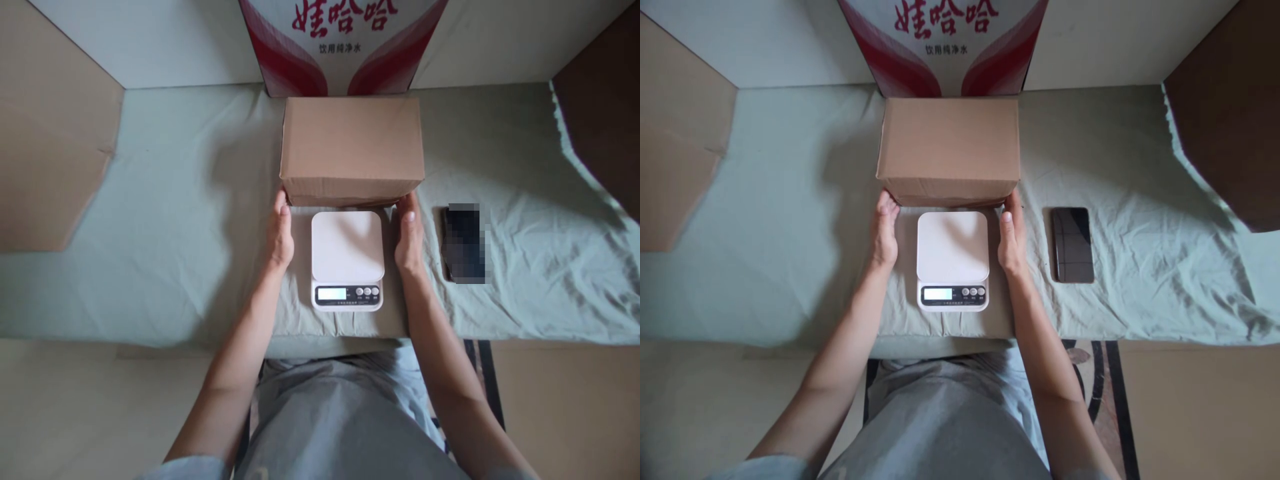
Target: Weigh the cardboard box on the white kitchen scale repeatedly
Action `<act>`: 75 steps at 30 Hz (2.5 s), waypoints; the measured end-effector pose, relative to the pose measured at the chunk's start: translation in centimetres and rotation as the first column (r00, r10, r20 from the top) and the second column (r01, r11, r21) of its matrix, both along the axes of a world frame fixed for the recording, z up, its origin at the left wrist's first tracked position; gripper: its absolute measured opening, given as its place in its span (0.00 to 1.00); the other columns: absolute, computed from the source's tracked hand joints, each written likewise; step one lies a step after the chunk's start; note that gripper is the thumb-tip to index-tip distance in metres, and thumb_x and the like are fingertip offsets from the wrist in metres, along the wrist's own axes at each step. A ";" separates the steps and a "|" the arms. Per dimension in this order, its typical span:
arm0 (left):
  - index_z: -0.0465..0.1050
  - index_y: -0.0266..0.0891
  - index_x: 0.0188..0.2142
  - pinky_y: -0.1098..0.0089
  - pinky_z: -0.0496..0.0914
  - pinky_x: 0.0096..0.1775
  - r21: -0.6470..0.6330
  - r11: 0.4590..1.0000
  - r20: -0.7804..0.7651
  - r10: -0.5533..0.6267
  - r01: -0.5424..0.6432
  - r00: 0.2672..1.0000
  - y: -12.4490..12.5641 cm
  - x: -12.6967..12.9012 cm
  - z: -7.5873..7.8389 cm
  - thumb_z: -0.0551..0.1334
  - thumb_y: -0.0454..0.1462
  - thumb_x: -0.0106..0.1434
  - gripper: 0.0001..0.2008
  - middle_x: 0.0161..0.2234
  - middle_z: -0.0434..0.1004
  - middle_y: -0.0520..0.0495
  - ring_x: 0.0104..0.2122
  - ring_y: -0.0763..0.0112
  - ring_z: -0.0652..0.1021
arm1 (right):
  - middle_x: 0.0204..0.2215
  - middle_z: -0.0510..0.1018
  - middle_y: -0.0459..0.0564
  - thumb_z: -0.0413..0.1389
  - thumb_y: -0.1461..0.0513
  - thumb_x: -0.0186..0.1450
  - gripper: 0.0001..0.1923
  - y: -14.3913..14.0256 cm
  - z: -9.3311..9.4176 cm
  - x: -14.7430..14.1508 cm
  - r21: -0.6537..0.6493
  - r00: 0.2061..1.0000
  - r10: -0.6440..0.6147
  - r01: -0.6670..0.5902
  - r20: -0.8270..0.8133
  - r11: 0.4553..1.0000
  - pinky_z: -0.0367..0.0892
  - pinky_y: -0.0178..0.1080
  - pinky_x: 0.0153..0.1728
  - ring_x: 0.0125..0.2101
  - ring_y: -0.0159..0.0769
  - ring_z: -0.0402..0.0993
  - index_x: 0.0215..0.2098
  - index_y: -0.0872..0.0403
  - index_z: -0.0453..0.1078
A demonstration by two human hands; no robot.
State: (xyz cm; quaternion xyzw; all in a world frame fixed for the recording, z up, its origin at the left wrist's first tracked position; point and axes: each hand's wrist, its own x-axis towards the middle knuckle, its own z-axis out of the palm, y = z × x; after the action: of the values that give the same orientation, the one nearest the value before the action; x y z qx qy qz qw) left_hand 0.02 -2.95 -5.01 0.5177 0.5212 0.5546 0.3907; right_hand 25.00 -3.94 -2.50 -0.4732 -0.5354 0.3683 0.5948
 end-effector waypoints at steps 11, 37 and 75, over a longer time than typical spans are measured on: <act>0.61 0.50 0.61 0.57 0.54 0.65 0.233 0.972 -0.038 0.048 -0.037 0.998 -5.5 0.3 7.5 0.46 0.54 0.68 0.27 0.61 0.63 0.52 0.63 0.60 0.61 | 0.61 0.65 0.43 0.43 0.42 0.63 0.31 -4.0 5.5 0.1 0.085 0.996 -0.032 0.040 -0.087 0.996 0.47 0.52 0.67 0.65 0.43 0.55 0.60 0.41 0.61; 0.61 0.48 0.61 0.56 0.56 0.64 0.039 0.994 0.078 0.099 -0.103 0.992 -14.6 1.8 5.4 0.51 0.53 0.65 0.28 0.60 0.64 0.46 0.64 0.57 0.60 | 0.57 0.69 0.49 0.48 0.42 0.60 0.29 -13.7 2.3 0.6 -0.074 0.988 -0.148 0.144 -0.053 0.987 0.50 0.56 0.64 0.61 0.46 0.61 0.54 0.44 0.64; 0.58 0.50 0.61 0.58 0.53 0.65 0.287 0.957 -0.006 -0.041 0.041 0.999 -2.1 1.1 7.1 0.49 0.55 0.67 0.27 0.61 0.61 0.50 0.64 0.60 0.59 | 0.56 0.68 0.45 0.47 0.40 0.60 0.31 -1.3 4.9 0.9 0.047 0.999 -0.004 0.006 -0.046 0.999 0.55 0.52 0.63 0.59 0.43 0.63 0.57 0.41 0.62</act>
State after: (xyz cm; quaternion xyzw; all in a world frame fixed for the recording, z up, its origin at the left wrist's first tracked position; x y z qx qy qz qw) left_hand 1.16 -5.08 2.09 0.5795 0.4244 0.6161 0.3233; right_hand 25.89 -5.27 2.37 -0.4521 -0.5290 0.3648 0.6187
